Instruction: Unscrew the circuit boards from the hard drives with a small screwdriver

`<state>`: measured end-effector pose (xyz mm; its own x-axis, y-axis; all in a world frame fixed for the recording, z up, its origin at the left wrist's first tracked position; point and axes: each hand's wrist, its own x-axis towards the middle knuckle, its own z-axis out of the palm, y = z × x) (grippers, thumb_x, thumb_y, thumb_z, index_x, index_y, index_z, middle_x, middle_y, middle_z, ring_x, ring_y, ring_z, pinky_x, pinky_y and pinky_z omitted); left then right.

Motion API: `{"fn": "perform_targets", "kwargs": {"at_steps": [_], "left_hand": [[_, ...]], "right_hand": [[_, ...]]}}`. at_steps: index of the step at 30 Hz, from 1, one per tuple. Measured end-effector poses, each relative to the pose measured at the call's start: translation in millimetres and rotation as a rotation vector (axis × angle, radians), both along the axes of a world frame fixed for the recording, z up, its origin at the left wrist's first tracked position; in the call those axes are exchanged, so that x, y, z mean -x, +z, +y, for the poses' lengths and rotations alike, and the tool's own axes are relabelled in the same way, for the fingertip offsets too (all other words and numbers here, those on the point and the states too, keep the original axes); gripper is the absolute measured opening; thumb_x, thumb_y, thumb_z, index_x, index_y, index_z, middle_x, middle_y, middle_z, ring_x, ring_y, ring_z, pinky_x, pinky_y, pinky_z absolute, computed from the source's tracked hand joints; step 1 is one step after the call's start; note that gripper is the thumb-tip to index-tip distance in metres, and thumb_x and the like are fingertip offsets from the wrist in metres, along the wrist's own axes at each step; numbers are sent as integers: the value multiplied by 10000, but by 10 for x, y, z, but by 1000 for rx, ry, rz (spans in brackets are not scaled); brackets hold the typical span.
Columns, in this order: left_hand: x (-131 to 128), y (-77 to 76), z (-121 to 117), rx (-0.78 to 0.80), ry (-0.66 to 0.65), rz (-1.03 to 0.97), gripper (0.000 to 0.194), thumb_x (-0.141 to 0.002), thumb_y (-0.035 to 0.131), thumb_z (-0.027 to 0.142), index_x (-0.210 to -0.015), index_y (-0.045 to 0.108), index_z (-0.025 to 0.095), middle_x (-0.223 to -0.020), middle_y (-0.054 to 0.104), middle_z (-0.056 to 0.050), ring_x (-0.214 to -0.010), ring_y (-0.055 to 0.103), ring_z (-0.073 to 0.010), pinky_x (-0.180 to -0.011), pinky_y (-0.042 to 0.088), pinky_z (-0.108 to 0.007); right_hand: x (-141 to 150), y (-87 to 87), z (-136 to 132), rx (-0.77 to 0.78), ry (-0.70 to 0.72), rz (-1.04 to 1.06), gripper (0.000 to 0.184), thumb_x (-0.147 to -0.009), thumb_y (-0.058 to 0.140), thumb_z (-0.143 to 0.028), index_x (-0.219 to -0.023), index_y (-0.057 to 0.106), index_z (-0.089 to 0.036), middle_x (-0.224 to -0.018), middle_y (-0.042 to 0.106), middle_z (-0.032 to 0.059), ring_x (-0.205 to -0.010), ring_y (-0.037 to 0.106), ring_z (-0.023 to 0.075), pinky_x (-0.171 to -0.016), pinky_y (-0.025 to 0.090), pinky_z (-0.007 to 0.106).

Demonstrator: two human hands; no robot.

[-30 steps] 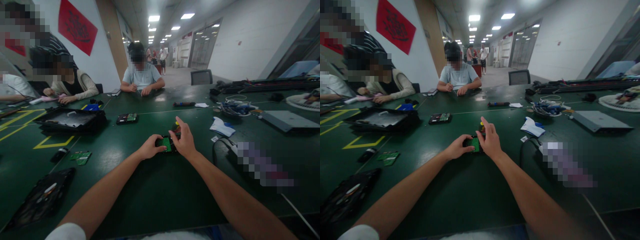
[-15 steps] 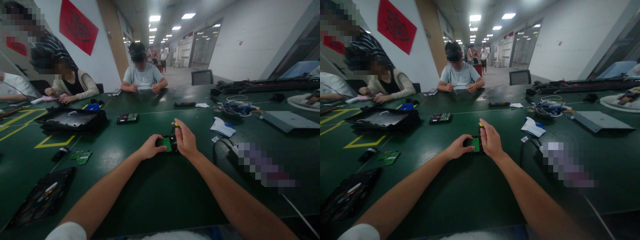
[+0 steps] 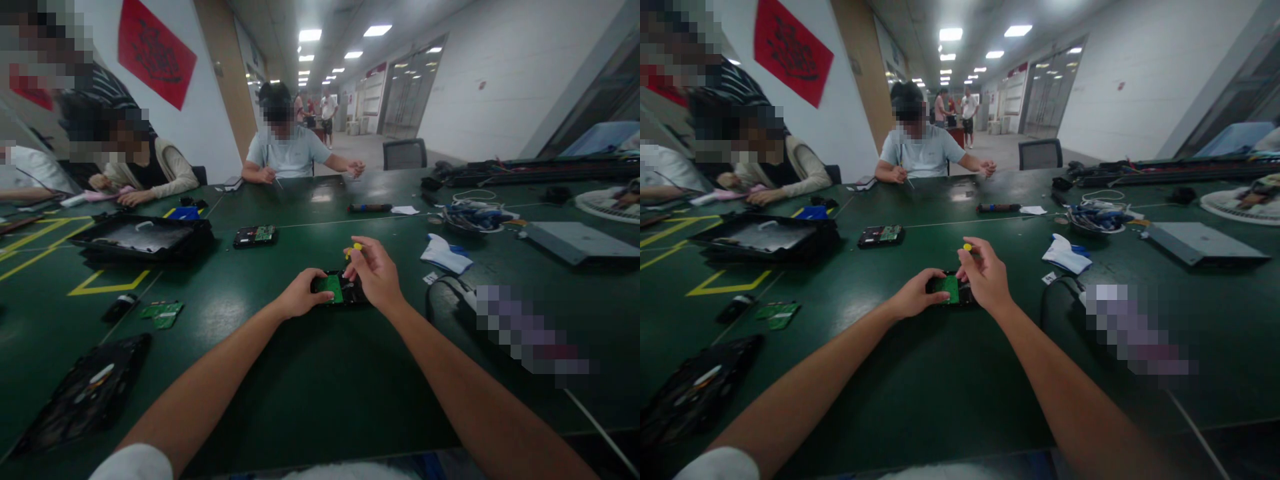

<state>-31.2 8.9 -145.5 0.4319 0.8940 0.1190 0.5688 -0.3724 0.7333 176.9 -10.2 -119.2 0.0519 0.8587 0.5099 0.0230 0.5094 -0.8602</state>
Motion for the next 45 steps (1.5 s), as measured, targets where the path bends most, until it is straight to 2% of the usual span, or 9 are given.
{"fn": "perform_targets", "kwargs": {"at_steps": [5,7,12,18,21,28,33,36,45], "left_hand": [[1,14,-5,13,-5,10,516,-804,773,407,-1238,617,176,-1286,634,-139,-1147,617,-294,-1009,500,-458],[2,10,-2,14,-4,14,514,-806,773,401,-1239,614,174,-1293,630,-137,-1157,614,-292,-1022,495,-457],[5,-2,6,26,4,23,521,-811,774,404,-1253,608,183,-1308,626,-132,-1178,607,-294,-1037,487,-460],[2,6,-1,27,-9,16,541,-817,764,411,-1263,597,153,-1304,624,-147,-1166,606,-294,-1029,485,-456],[-2,-1,0,25,-1,19,533,-817,765,404,-1258,597,158,-1302,624,-138,-1166,605,-287,-1026,485,-451],[6,-66,34,8,0,15,527,-806,774,421,-1237,606,168,-1275,632,-126,-1154,609,-284,-1015,489,-443],[13,-47,28,10,-7,13,528,-811,769,418,-1248,600,174,-1279,630,-127,-1139,607,-278,-1006,491,-443],[11,-19,16,14,-15,22,514,-819,762,415,-1246,603,177,-1286,628,-128,-1142,606,-281,-1007,490,-446],[14,-53,34,14,5,23,536,-811,769,426,-1256,602,178,-1288,631,-127,-1143,612,-283,-1011,492,-456]], "right_hand": [[-33,48,5,83,47,30,472,-1010,497,-608,-1218,673,-224,-600,629,-34,-523,631,135,-518,518,254],[-37,61,12,112,71,68,426,-976,568,-604,-1118,688,-221,-649,659,-22,-515,624,123,-477,484,230],[-27,95,20,192,138,200,410,-875,698,-610,-955,613,-217,-1053,742,52,-576,672,103,-425,463,195],[-32,91,13,195,131,177,444,-857,732,-593,-1101,696,-224,-941,706,22,-524,618,74,-396,419,177],[-34,86,6,203,139,146,418,-860,733,-591,-1048,733,-217,-979,708,36,-526,608,62,-373,382,167],[-23,86,3,254,245,284,428,-851,724,-624,-994,688,-222,-1033,739,52,-637,713,129,-516,549,231],[-35,64,23,243,220,267,457,-879,683,-631,-1103,723,-235,-994,720,42,-600,677,114,-440,487,210],[-36,65,22,228,170,204,448,-878,685,-631,-1060,730,-224,-985,716,38,-583,650,92,-419,457,189],[-8,39,34,294,205,306,501,-828,710,-693,-979,593,-229,-995,752,45,-708,749,168,-614,605,284]]}}
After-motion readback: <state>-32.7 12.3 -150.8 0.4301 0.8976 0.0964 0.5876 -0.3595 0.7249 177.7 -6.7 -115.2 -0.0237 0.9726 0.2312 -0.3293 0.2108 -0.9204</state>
